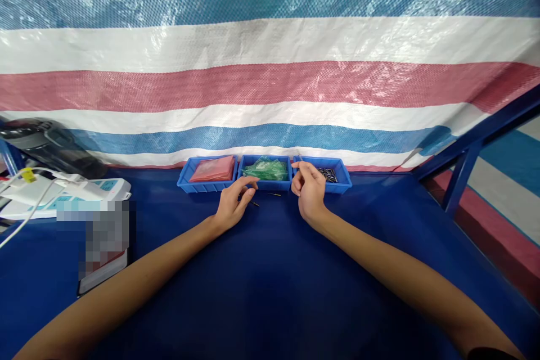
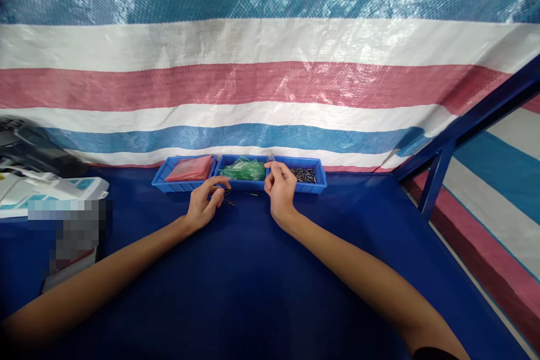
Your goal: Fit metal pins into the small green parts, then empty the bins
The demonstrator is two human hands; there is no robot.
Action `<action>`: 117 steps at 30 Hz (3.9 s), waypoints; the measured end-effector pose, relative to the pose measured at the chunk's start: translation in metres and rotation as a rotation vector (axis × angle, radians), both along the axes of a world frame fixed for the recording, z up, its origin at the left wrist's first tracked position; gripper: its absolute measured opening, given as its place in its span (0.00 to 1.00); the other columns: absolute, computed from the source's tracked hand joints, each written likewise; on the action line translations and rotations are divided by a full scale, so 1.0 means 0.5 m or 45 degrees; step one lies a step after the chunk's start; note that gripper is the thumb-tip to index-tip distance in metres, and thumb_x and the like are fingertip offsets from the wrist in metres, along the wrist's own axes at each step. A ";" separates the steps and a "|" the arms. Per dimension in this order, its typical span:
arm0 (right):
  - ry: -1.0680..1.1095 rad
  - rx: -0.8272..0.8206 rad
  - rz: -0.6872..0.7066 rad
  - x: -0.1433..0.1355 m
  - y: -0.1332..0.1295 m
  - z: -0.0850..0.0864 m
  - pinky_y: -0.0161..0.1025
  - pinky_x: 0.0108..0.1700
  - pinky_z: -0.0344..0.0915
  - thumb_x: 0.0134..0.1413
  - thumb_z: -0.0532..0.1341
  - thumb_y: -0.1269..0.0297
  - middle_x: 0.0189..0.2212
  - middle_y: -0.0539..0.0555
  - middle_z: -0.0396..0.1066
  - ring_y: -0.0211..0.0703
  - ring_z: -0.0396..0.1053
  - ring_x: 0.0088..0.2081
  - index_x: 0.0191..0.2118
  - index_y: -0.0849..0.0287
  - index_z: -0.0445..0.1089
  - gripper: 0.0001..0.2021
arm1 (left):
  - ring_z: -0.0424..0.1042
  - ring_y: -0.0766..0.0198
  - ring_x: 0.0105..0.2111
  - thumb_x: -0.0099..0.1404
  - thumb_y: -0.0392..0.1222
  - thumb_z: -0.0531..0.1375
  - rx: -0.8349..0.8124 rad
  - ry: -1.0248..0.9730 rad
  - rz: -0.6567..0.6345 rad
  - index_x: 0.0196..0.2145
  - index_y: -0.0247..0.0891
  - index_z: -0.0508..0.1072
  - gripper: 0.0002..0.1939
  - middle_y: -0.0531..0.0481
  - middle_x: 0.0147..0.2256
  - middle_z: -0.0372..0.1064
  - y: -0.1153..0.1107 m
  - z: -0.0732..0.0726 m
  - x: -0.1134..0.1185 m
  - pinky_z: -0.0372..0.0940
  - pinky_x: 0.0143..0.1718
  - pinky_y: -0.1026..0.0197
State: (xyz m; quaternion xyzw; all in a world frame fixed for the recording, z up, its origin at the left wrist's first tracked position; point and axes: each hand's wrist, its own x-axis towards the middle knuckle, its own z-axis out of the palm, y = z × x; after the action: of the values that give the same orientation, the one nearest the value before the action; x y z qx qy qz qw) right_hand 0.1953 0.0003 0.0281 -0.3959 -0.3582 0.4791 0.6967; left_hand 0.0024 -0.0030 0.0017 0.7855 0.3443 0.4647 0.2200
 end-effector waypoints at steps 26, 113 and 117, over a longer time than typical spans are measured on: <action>-1.904 0.300 0.271 -0.018 -0.041 -0.055 0.34 0.29 0.57 0.66 0.46 0.64 0.32 0.54 0.74 0.42 0.72 0.30 0.44 0.59 0.62 0.10 | 0.68 0.71 0.27 0.67 0.40 0.55 0.148 0.111 0.078 0.44 0.37 0.70 0.09 0.48 0.38 0.69 0.003 0.005 0.005 0.65 0.29 0.68; -1.622 0.623 0.237 -0.016 -0.042 -0.075 0.31 0.29 0.57 0.61 0.52 0.67 0.24 0.51 0.71 0.35 0.65 0.23 0.34 0.60 0.69 0.09 | 0.67 0.74 0.21 0.68 0.37 0.53 0.136 0.123 0.032 0.37 0.34 0.68 0.05 0.51 0.31 0.71 -0.002 0.001 0.000 0.62 0.26 0.71; -1.589 0.600 0.219 -0.015 -0.043 -0.072 0.32 0.31 0.60 0.62 0.51 0.67 0.27 0.52 0.74 0.36 0.68 0.25 0.37 0.60 0.69 0.09 | 0.69 0.73 0.22 0.68 0.37 0.53 0.164 0.122 0.049 0.39 0.34 0.68 0.06 0.51 0.31 0.72 -0.001 0.000 0.000 0.63 0.26 0.71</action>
State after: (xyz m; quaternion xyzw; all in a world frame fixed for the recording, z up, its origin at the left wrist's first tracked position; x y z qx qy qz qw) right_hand 0.1876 -0.0212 -0.0081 -0.4061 -0.8190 0.1234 0.3861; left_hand 0.0025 -0.0032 0.0015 0.8127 0.3389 0.4518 0.1435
